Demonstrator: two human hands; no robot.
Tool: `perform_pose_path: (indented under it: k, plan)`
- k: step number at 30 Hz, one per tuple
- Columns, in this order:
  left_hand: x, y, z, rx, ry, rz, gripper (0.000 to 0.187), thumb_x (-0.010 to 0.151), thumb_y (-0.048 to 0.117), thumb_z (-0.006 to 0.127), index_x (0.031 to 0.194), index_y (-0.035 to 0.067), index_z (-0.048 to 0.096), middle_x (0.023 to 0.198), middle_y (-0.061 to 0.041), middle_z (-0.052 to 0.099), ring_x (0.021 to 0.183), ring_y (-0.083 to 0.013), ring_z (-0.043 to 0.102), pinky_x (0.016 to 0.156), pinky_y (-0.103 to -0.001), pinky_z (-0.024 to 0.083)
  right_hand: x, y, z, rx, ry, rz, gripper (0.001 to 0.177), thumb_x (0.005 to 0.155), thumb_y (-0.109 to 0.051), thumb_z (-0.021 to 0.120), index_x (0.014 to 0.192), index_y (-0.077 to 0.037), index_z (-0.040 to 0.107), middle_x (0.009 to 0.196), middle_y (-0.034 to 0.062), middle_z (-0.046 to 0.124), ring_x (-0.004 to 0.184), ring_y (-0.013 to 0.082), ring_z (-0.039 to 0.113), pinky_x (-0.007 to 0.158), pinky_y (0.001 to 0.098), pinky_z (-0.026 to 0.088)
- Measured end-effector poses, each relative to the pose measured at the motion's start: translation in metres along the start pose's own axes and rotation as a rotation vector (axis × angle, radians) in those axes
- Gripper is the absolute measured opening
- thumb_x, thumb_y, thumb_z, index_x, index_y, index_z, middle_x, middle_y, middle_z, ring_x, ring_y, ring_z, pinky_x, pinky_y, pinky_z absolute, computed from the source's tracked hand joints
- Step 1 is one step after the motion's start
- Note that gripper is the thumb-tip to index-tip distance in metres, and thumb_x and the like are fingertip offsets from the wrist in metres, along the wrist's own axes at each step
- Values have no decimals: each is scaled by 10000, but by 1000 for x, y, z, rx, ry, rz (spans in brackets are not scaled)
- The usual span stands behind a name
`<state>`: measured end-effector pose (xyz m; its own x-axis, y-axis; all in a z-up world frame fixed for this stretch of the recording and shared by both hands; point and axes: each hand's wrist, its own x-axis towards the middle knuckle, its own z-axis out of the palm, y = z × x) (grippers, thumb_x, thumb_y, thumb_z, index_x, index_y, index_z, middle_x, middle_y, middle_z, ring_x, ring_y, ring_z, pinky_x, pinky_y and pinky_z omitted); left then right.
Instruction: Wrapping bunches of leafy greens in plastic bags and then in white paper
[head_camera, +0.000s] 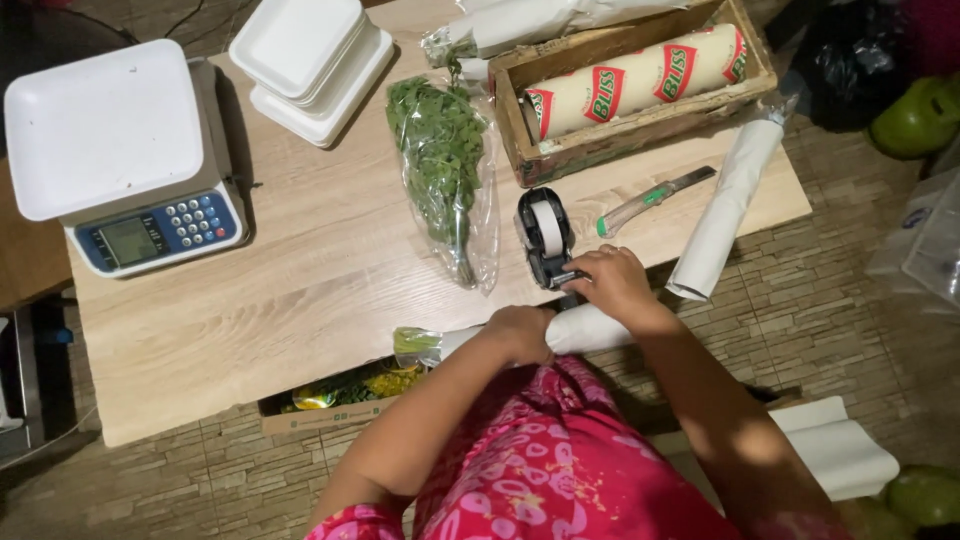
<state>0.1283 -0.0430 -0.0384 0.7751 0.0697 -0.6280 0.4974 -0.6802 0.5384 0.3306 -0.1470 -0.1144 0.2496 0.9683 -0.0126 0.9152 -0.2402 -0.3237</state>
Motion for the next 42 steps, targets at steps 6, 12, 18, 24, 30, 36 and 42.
perform_pose_path:
  k: [6, 12, 18, 24, 30, 36, 42]
  plan:
    - [-36, 31, 15, 137, -66, 106, 554, 751, 354, 671, 1262, 141, 703, 1115, -125, 770, 1109, -347, 724, 905, -476, 576, 5, -5, -1, 2, 84, -21, 237, 784, -382, 815, 1003, -305, 772, 909, -31, 766, 907, 233, 671, 846, 372, 485]
    - [-24, 25, 44, 195, -33, 166, 534, 748, 347, 661, 1237, 136, 688, 1052, -128, 774, 1055, -349, 738, 860, -491, 585, -15, -26, -9, 78, 118, 104, 255, 811, -342, 824, 1053, -271, 784, 899, 20, 773, 852, 295, 696, 785, 426, 530]
    - [-16, 20, 60, 169, -3, 105, 550, 771, 332, 670, 1267, 93, 659, 1038, -149, 768, 1017, -381, 743, 827, -519, 606, -37, -39, 3, 999, -23, 598, 185, 925, -298, 700, 955, -154, 813, 844, 70, 796, 785, 156, 661, 782, 277, 516]
    - [-10, 9, 63, 194, 42, 106, 550, 789, 294, 668, 1295, 80, 641, 1046, -153, 765, 1017, -383, 743, 822, -516, 603, -18, -49, 7, 1047, 36, 581, 118, 891, -170, 793, 973, -95, 833, 845, 107, 797, 838, 120, 679, 827, 283, 551]
    - [1, -3, 79, 246, 108, 111, 592, 798, 239, 677, 1350, 42, 588, 1055, -157, 763, 973, -377, 752, 788, -523, 597, -20, -30, 41, 861, 119, 478, 50, 865, -254, 858, 883, -208, 852, 738, 43, 719, 724, 99, 614, 745, 259, 527]
    - [5, -19, 104, 350, 303, 198, 401, 865, 151, 599, 1254, 82, 667, 956, -115, 783, 892, -326, 776, 753, -485, 610, -41, -23, 76, 807, 67, 444, 48, 876, -163, 808, 880, -185, 850, 812, 90, 790, 813, 182, 717, 801, 315, 548]
    - [2, -33, 87, 640, 1037, 537, 121, 778, 87, 687, 875, 150, 654, 714, -56, 659, 600, -269, 654, 647, -436, 502, -54, -41, 56, 1013, -72, 683, 150, 894, -163, 760, 998, -69, 815, 864, 101, 800, 686, 134, 626, 663, 268, 484]
